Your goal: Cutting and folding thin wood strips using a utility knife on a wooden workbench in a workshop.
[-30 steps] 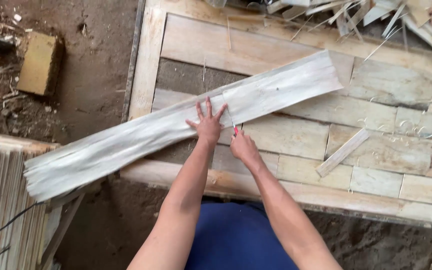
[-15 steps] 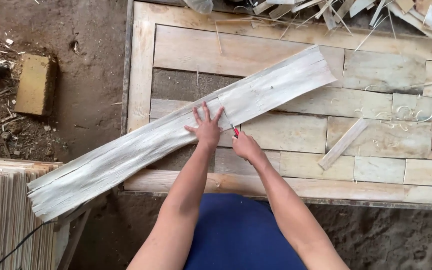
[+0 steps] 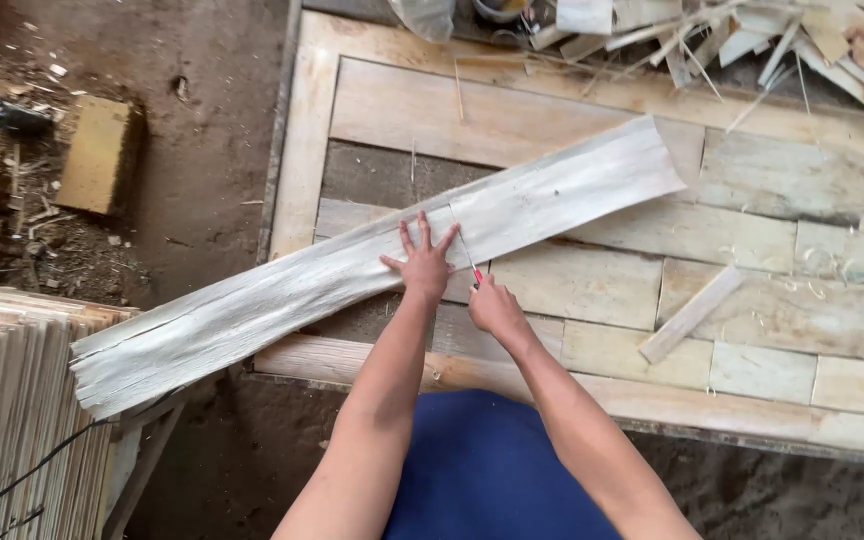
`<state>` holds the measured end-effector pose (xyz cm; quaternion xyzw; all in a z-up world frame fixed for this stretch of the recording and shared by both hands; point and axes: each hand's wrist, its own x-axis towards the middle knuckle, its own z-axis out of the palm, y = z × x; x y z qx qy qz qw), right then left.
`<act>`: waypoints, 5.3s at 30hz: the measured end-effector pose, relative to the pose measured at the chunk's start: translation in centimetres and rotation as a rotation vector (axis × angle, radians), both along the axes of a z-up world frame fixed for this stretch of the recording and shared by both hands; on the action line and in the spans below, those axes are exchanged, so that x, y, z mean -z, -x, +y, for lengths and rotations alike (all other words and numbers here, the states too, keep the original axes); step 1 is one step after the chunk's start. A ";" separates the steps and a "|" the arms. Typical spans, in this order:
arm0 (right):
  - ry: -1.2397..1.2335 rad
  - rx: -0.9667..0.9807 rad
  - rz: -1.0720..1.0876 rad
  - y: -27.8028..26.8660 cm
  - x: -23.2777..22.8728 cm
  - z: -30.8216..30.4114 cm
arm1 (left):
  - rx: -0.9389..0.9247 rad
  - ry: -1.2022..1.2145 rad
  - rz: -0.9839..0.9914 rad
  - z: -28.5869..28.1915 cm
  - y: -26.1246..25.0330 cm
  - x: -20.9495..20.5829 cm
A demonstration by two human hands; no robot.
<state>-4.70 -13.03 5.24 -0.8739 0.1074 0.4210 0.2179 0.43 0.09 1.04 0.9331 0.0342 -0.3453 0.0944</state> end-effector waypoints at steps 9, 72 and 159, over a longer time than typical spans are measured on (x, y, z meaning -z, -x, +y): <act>0.008 -0.087 0.054 -0.9 0.9 -1.2 | -0.022 0.006 -0.008 -0.1 0.1 -0.4; -0.837 1.537 -0.474 -2.7 7.6 -6.7 | -0.191 0.236 -0.527 4.8 -5.3 5.8; -0.066 0.163 -0.066 -1.2 5.5 4.2 | 0.274 -0.031 -0.251 4.2 5.6 2.4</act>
